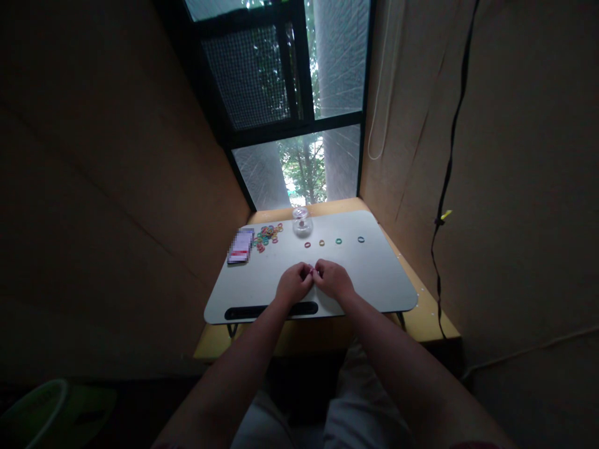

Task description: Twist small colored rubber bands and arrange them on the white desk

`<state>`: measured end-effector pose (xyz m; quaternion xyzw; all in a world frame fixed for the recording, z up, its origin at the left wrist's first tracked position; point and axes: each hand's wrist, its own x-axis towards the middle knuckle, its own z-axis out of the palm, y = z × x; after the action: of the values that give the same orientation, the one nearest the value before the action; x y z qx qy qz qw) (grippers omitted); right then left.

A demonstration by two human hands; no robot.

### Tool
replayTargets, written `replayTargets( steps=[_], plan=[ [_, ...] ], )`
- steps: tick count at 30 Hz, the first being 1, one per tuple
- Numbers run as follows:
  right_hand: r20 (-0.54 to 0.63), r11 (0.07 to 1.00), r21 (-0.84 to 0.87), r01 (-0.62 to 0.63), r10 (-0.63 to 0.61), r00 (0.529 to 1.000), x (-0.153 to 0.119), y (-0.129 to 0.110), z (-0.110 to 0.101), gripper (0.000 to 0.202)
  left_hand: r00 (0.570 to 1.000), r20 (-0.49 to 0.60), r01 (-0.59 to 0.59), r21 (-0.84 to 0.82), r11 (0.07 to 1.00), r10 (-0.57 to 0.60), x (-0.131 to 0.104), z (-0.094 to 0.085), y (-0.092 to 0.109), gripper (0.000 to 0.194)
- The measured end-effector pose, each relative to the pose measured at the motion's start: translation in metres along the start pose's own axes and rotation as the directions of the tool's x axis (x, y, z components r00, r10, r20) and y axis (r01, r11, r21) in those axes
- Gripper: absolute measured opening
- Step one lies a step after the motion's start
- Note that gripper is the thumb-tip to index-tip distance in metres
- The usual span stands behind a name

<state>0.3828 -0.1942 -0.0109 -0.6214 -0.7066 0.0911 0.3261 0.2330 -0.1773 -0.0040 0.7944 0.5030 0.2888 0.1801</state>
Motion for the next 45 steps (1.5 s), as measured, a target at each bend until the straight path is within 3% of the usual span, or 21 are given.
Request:
replayTargets(
  steps=[45],
  plan=[
    [0.019,1.000,0.003,-0.010,0.010,1.000,0.0004,0.0014,0.0015,0.016,0.999,0.014,0.029,0.008,1.000,-0.029,-0.0002,0.0003,0.0003,0.015]
  ],
)
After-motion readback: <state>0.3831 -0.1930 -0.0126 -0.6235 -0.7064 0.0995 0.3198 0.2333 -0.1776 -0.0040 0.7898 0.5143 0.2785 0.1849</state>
